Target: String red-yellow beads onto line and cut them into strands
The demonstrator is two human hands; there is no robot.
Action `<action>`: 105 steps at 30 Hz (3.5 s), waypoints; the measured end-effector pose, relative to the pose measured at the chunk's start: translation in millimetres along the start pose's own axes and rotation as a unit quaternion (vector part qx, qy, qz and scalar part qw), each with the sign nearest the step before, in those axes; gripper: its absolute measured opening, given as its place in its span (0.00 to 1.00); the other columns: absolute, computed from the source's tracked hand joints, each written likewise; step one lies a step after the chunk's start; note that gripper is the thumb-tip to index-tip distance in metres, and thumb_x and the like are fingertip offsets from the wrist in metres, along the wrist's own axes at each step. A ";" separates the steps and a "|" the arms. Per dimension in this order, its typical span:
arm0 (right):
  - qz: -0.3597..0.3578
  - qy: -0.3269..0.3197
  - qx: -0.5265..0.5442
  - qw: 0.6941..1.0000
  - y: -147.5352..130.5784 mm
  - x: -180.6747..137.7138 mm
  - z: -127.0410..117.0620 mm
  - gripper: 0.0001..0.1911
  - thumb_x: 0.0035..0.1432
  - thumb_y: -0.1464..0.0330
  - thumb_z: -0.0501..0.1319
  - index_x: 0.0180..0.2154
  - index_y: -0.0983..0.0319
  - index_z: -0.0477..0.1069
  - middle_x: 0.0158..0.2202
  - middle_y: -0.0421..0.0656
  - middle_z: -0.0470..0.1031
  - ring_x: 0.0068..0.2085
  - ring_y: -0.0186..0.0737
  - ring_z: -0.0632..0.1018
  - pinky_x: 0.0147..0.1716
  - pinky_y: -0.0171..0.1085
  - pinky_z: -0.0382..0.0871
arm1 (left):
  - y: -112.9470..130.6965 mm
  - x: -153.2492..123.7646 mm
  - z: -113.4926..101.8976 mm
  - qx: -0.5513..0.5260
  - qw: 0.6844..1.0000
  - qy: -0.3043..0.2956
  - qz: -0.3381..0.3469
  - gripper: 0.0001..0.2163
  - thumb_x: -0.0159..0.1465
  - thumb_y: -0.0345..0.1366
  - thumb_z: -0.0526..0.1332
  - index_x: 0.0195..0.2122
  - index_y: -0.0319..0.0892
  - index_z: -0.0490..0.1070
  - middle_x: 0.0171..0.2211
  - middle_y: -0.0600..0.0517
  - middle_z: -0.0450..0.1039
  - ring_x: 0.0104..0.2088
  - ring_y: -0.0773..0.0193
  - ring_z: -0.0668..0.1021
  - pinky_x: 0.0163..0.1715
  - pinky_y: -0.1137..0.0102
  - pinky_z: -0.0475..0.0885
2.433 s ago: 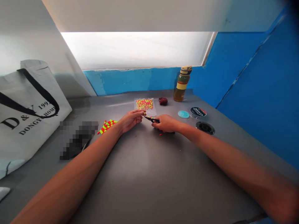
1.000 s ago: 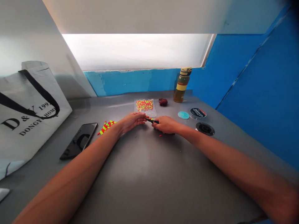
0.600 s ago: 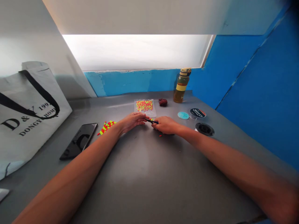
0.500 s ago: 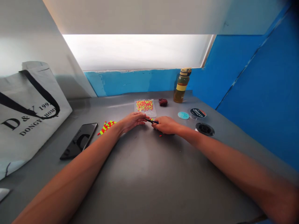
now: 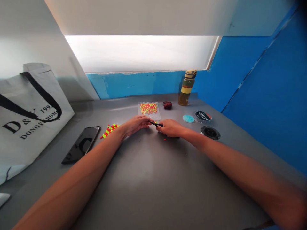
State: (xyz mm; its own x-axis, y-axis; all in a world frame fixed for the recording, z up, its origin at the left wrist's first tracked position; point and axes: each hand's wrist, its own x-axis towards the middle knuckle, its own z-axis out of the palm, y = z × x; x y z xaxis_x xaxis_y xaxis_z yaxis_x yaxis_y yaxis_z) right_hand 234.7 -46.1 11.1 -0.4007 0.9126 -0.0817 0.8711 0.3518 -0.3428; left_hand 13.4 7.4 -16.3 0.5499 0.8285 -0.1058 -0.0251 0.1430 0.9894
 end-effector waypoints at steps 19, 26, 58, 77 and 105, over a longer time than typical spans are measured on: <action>0.008 0.009 0.021 1.000 -0.7 2.5 1.4 0.15 0.64 0.60 0.55 0.42 0.59 0.77 0.37 0.46 0.80 0.34 0.42 0.76 0.28 0.35 0.58 | -3.8 -0.9 -1.7 -0.041 0.999 0.013 0.009 0.10 0.62 0.35 0.68 0.41 0.35 0.80 0.45 0.43 0.79 0.42 0.64 0.79 0.46 0.70 0.73; 0.011 0.020 0.061 0.998 4.4 3.9 4.2 0.17 0.63 0.57 0.59 0.47 0.60 0.75 0.43 0.49 0.80 0.40 0.49 0.78 0.34 0.37 0.62 | -3.3 1.1 -1.2 -0.105 0.993 0.047 0.004 0.07 0.62 0.33 0.68 0.40 0.36 0.77 0.42 0.45 0.79 0.39 0.65 0.80 0.43 0.71 0.74; -0.007 0.047 0.018 0.999 -37.1 -24.7 18.5 0.25 0.62 0.62 0.59 0.58 0.67 0.69 0.47 0.56 0.79 0.49 0.56 0.78 0.43 0.43 0.68 | 3.5 -4.5 5.9 -0.108 0.989 0.095 0.036 0.14 0.59 0.42 0.71 0.42 0.41 0.74 0.46 0.46 0.79 0.38 0.67 0.79 0.40 0.72 0.71; 0.060 0.029 0.483 0.873 -11.6 -1.9 8.0 0.23 0.64 0.51 0.59 0.45 0.65 0.74 0.22 0.38 0.65 0.21 0.32 0.63 0.20 0.33 0.60 | 17.6 -8.4 6.5 -0.168 0.984 0.043 0.036 0.09 0.60 0.36 0.69 0.37 0.38 0.73 0.32 0.52 0.75 0.28 0.72 0.76 0.29 0.76 0.68; -0.036 0.111 0.406 0.906 -3.3 -1.6 2.8 0.16 0.54 0.59 0.64 0.41 0.60 0.81 0.20 0.35 0.63 0.22 0.31 0.58 0.22 0.34 0.51 | 12.0 -16.1 7.8 0.071 0.994 -0.078 0.006 0.04 0.56 0.32 0.71 0.32 0.40 0.78 0.34 0.49 0.78 0.27 0.70 0.71 0.23 0.75 0.60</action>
State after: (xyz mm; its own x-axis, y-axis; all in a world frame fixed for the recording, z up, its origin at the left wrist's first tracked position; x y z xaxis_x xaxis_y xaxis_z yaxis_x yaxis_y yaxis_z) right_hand 231.7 -49.3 9.7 -0.3027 0.9445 0.1276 0.3130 0.2249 -0.9227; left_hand 10.7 -8.5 -1.9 0.6735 0.7340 -0.0877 0.0799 0.0457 0.9958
